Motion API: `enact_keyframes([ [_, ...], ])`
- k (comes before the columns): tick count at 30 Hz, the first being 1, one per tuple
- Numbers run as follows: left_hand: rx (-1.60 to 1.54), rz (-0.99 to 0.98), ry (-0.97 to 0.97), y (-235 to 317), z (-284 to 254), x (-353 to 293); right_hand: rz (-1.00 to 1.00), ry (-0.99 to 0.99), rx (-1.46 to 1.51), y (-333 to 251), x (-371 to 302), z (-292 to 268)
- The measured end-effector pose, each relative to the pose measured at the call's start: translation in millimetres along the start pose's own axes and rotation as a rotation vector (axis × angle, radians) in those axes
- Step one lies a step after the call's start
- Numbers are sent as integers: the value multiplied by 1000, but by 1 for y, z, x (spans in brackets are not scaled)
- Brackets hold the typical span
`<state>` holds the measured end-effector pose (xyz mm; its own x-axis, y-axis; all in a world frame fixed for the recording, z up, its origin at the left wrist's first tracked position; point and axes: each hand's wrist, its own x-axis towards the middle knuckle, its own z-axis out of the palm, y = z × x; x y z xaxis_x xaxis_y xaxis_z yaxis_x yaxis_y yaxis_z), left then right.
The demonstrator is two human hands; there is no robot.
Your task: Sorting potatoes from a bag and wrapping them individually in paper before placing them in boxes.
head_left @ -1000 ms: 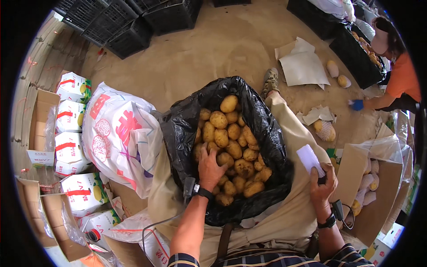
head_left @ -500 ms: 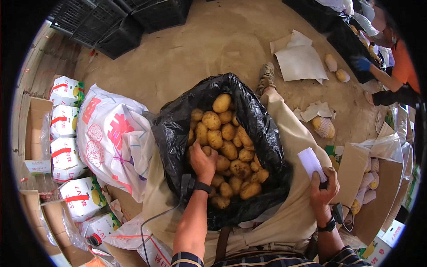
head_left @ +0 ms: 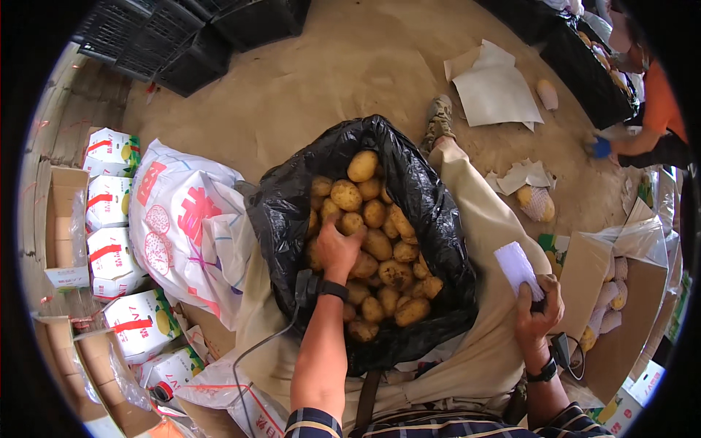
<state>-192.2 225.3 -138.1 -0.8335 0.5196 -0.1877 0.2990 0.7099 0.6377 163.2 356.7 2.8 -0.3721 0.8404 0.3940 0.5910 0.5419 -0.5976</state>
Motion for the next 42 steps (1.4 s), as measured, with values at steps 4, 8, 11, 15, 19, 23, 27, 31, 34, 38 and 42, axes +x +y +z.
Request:
enact_keyframes([
  [4,-681,-279,-305,31,-47,-35,31,-33,45,-4,0,1],
  [8,-884,-84,-172,48,-135,-106,-4,-4,46,-8,-3,4],
  [11,-735,-3,25,34,-223,-170,-9,-1,66,-8,-5,5],
  [15,-473,-54,368,2,-328,-277,54,-50,155,-5,-7,4],
  [19,-82,-341,435,-29,-392,-364,25,-49,193,-5,-6,2],
  [23,468,-138,595,-42,-367,-357,46,-60,208,-7,-5,0],
  [27,50,7,417,-11,-274,-278,10,-56,190,-8,-6,1],
  [31,-121,200,139,31,-143,-162,1,-25,147,-12,-10,1],
  [34,-66,234,20,45,-64,-102,57,-85,-8,-14,-11,0],
  [38,89,79,12,50,20,-46,89,-130,6,-11,-8,1],
  [42,17,92,224,44,60,-17,43,-63,-28,-8,-4,6],
])
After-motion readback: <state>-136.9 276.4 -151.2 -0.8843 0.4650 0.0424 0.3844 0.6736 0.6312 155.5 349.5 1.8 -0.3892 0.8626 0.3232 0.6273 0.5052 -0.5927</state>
